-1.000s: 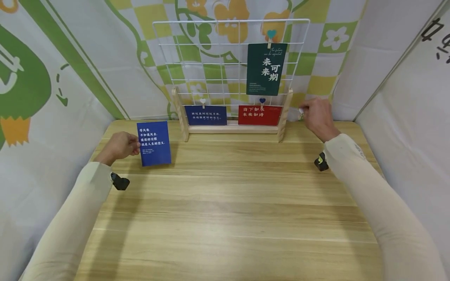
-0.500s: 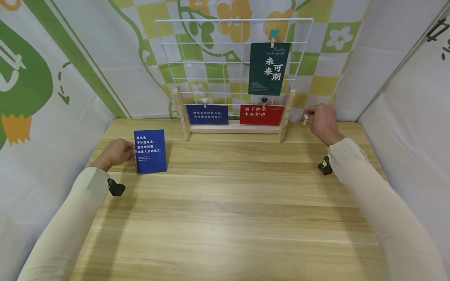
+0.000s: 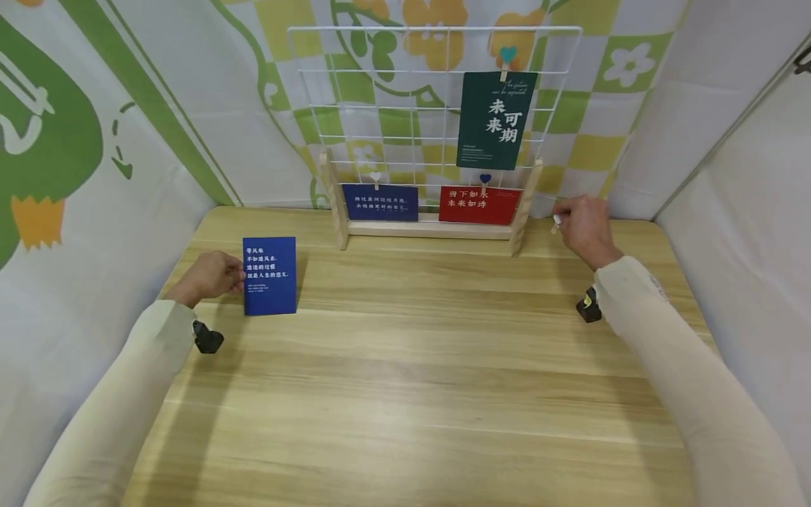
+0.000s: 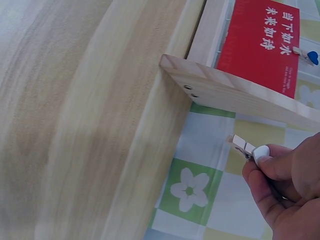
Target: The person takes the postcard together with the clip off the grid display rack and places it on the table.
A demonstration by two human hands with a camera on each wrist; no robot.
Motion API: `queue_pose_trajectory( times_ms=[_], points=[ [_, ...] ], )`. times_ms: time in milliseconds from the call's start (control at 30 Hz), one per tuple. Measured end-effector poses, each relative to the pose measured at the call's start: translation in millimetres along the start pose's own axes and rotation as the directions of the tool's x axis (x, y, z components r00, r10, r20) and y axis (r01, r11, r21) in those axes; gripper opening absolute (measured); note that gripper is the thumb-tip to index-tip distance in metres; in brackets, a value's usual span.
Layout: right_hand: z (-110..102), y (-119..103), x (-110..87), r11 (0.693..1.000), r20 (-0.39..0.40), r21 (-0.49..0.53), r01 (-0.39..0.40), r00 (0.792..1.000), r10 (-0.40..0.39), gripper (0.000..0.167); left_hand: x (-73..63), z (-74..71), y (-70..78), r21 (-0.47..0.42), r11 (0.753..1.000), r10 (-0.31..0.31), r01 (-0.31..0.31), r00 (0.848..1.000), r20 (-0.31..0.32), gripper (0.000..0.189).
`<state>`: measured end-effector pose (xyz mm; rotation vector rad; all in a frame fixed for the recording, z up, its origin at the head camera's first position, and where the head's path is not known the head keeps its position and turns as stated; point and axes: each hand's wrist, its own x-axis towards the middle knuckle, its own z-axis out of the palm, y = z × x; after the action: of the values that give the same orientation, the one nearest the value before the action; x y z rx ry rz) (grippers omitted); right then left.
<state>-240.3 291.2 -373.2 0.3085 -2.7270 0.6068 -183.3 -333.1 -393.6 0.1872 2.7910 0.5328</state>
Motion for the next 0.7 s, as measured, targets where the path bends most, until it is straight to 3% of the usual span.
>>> queue_pose_trajectory(
  times_ms=[700],
  points=[
    [17.1, 22.9, -8.9, 0.999, 0.096, -0.043, 0.023, 0.995, -0.018, 0.027, -5.3, 2.5, -20.2, 0.037, 0.997, -0.075, 0.072, 0.992, 0.099, 0.019]
  ],
)
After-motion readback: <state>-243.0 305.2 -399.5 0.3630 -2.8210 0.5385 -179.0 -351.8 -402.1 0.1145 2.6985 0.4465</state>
